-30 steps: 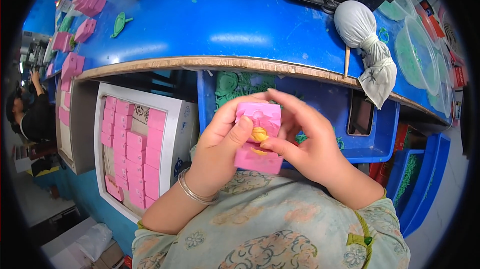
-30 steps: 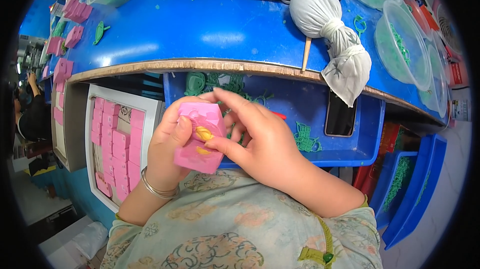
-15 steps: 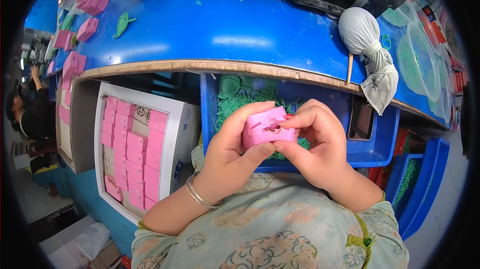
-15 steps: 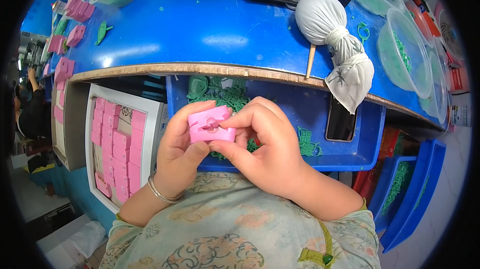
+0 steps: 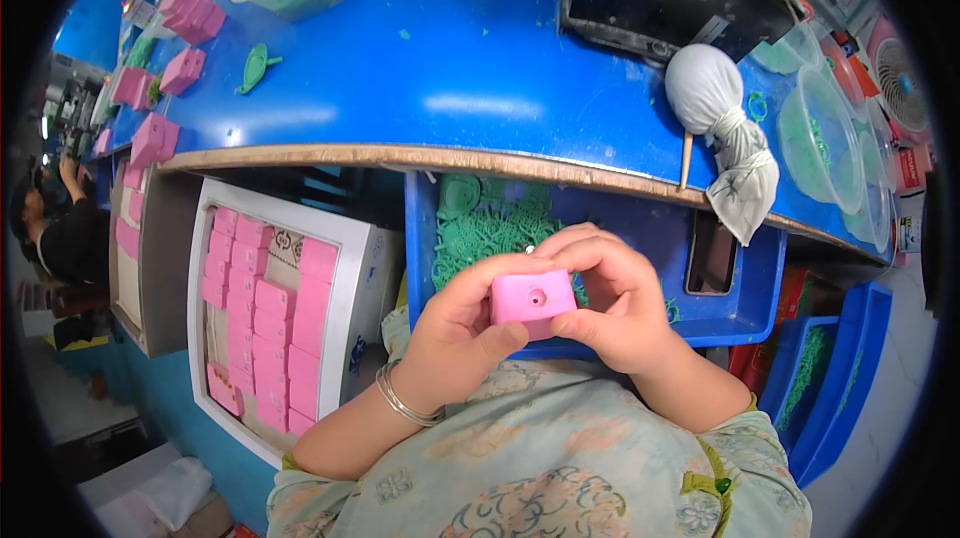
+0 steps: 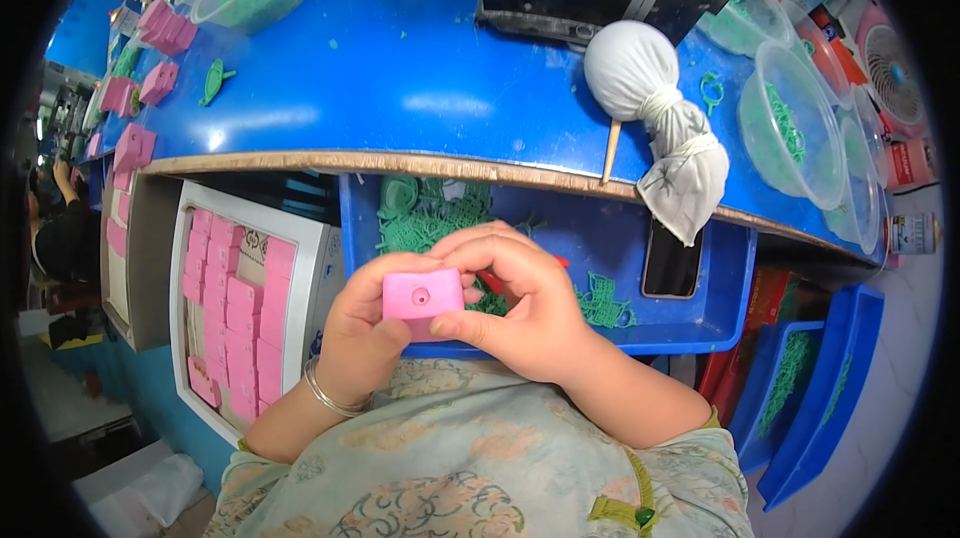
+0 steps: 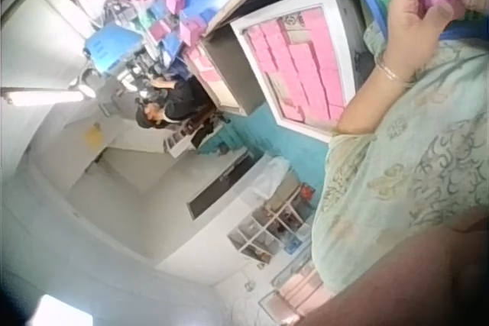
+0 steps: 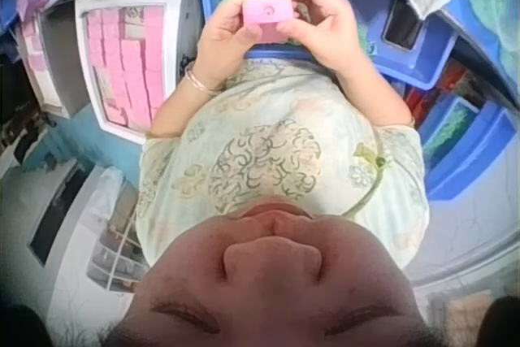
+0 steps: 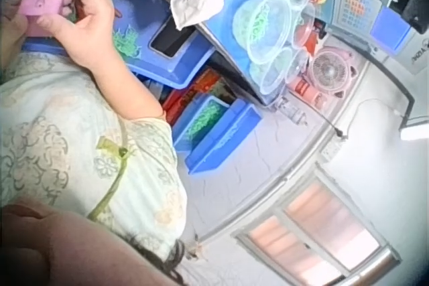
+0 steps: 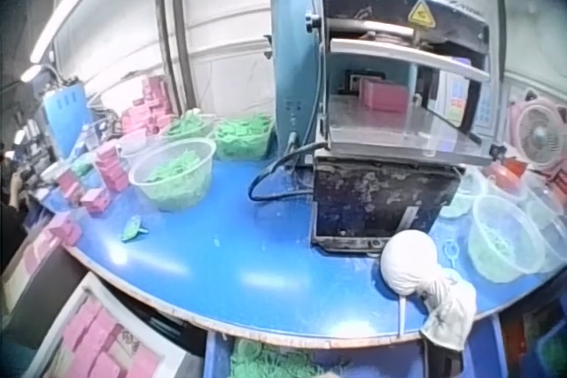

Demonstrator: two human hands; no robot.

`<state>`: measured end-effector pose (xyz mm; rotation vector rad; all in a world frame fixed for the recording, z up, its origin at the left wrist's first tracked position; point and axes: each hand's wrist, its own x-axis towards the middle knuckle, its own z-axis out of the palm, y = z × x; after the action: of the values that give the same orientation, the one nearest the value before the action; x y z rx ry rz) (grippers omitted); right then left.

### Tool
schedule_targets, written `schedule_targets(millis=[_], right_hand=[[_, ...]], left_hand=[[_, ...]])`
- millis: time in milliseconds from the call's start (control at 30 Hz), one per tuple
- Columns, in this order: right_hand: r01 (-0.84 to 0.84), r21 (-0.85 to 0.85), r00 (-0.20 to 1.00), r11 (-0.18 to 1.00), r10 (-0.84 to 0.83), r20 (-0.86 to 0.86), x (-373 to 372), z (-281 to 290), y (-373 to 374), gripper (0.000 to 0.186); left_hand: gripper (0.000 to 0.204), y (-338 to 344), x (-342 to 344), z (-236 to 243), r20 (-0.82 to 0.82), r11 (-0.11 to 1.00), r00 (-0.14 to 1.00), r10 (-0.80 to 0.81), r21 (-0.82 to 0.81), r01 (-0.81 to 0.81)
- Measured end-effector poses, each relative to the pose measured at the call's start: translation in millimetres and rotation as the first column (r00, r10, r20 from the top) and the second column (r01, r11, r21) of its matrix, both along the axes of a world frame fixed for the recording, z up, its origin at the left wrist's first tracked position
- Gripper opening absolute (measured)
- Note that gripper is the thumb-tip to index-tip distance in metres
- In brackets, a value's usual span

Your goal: Cleaning excess wax from small jewelry components and placing them into rubber molds for casting preparation.

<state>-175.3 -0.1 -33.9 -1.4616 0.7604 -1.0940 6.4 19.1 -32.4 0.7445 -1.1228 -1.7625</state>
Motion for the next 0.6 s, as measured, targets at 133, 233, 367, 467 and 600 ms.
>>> schedule_targets(millis=[133, 233, 367, 467, 600], right_hand=[[-0.059, 0.229, 0.948, 0.972, -0.018, 0.317, 7.6, 5.9, -0.2, 0.047], [-0.025, 0.201, 0.964, 0.979, -0.029, 0.263, -5.7, 37.8, -12.6, 0.063], [0.055, 0.216, 0.873, 0.975, -0.152, 0.463, -40.5, 100.0, -44.1, 0.059], [0.035, 0.374, 0.811, 0.927, -0.245, 0.531, -67.5, 137.9, -75.5, 0.062], [-0.142, 0.511, 0.811, 0.847, -0.196, 0.551, -97.4, 138.3, -106.7, 0.052]], left_hand=[[0.052, -17.7, 6.0, 19.7, 0.267, 0.979, 0.963, 0.029, -0.204, 0.027], [0.056, -47.9, 17.8, 52.2, 0.437, 0.587, 0.714, 0.547, -0.809, 0.046], [0.070, -76.8, 21.0, 78.7, 0.350, 0.312, 0.381, 0.856, -0.937, 0.158], [0.088, -84.5, 20.2, 77.5, 0.715, 0.612, 0.033, 0.699, -0.621, 0.490], [0.094, -93.3, 25.3, 96.4, 0.851, 0.694, 0.097, 0.517, -0.482, 0.535]])
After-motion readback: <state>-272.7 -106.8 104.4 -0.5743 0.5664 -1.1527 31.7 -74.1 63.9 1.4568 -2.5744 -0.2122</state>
